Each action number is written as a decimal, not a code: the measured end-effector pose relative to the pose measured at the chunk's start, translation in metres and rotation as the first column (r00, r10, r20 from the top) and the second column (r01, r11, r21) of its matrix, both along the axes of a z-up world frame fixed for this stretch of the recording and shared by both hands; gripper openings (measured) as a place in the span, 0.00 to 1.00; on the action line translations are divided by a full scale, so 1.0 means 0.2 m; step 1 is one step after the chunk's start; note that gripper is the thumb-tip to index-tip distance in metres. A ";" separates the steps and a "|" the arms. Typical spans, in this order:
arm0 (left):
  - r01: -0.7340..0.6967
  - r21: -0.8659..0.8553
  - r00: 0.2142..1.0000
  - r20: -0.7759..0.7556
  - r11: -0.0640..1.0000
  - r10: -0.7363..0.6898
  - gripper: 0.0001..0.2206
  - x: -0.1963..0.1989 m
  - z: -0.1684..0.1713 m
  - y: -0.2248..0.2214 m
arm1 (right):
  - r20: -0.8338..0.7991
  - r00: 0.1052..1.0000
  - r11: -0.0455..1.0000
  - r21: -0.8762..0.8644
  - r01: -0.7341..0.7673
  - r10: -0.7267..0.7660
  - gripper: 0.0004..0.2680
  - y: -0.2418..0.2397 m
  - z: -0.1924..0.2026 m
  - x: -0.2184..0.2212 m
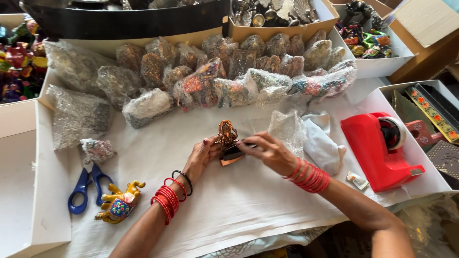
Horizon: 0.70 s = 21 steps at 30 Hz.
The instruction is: Cleaning a small decorative figurine with a brush at a workstation.
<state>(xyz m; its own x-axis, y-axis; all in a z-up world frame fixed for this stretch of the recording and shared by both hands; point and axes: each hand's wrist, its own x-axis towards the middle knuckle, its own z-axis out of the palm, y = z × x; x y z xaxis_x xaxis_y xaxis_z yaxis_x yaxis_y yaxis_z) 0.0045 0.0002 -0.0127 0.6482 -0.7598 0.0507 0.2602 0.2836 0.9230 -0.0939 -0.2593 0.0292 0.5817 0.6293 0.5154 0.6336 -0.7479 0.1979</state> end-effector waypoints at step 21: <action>-0.136 0.103 0.984 0.133 0.985 0.122 0.51 -0.03 0.06 -0.02 | -0.079 0.992 0.978 0.177 0.110 -0.098 0.27 -0.03 -0.03 0.02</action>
<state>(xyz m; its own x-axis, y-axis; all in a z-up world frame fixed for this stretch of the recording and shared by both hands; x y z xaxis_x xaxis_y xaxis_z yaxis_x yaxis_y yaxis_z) -0.0020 -0.0038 -0.0001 0.7351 -0.6755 0.0576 0.1084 0.2009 0.9736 -0.0908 -0.2659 0.0235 0.6777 0.4639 0.5706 0.5579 -0.8298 0.0119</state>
